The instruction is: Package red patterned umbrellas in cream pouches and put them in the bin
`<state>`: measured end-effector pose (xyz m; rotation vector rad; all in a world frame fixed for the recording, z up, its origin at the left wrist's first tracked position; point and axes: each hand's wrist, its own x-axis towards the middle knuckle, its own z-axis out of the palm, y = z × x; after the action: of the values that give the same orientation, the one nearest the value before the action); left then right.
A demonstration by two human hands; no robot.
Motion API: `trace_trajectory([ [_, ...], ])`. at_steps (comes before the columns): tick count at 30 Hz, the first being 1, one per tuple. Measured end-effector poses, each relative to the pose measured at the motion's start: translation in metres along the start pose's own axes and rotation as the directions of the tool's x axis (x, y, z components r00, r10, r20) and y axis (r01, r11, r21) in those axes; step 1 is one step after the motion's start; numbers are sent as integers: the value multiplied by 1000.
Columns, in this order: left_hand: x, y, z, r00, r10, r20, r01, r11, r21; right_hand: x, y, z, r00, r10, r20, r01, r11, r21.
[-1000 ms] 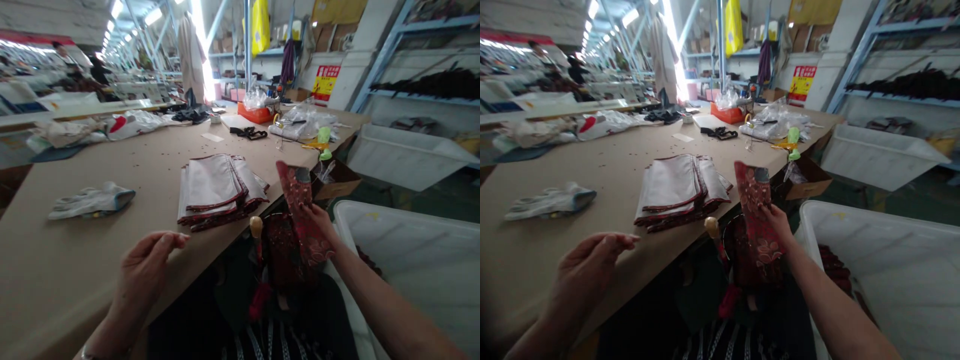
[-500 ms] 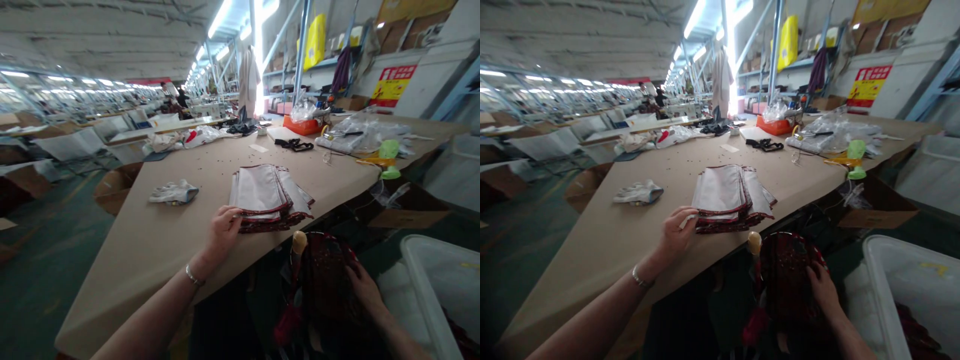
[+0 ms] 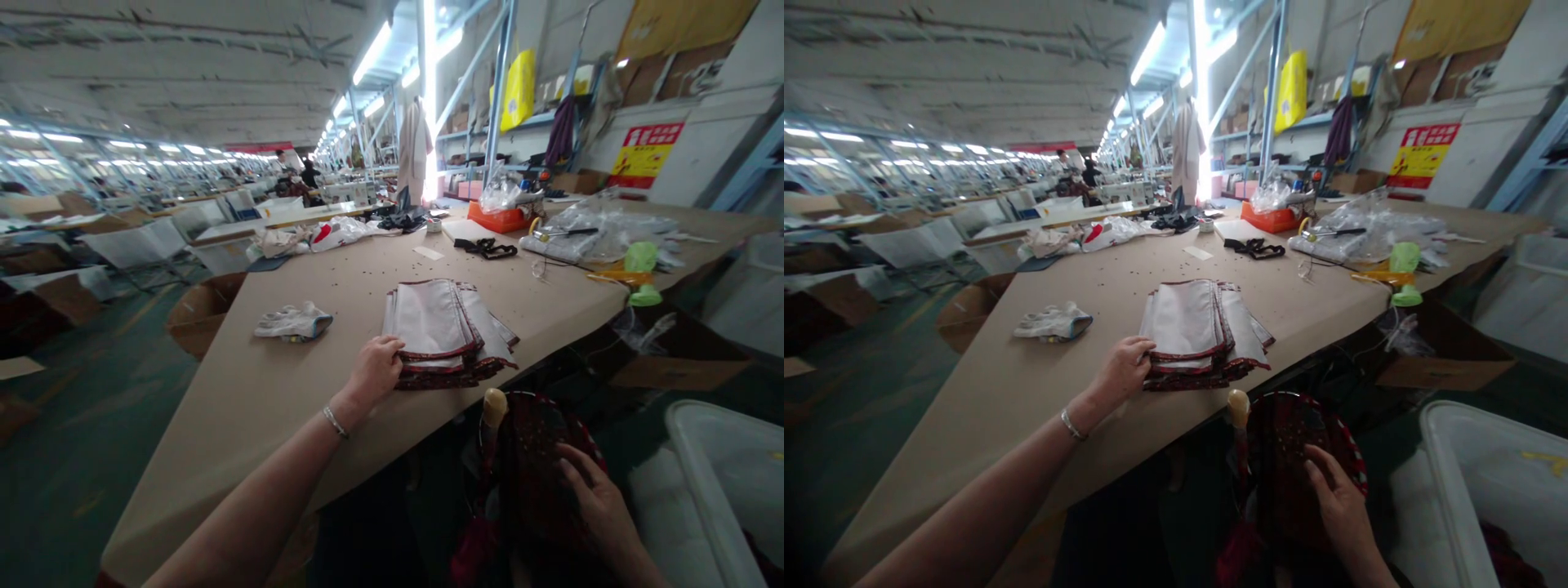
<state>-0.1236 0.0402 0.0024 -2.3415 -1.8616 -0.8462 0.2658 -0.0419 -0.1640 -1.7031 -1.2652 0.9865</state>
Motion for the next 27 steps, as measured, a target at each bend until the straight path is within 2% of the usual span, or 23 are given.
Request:
trace_trajectory([
  [5, 5, -3, 2, 999, 5, 43, -4, 1000, -6, -11, -2, 7, 997, -71, 31, 72, 997, -39],
  [10, 7, 0, -1, 992, 57, 111, -56, 998, -13, -23, 3, 11, 996, -77, 46, 80, 995, -60],
  [19, 14, -3, 0, 986, 23, 165, -22, 1000, -8, -34, 11, 19, 993, -87, 76, 89, 996, -13],
  [27, 26, -20, -9, 960, 86, 265, -51, 990, -134, -37, 16, 16, 987, -74, 142, 82, 996, -45],
])
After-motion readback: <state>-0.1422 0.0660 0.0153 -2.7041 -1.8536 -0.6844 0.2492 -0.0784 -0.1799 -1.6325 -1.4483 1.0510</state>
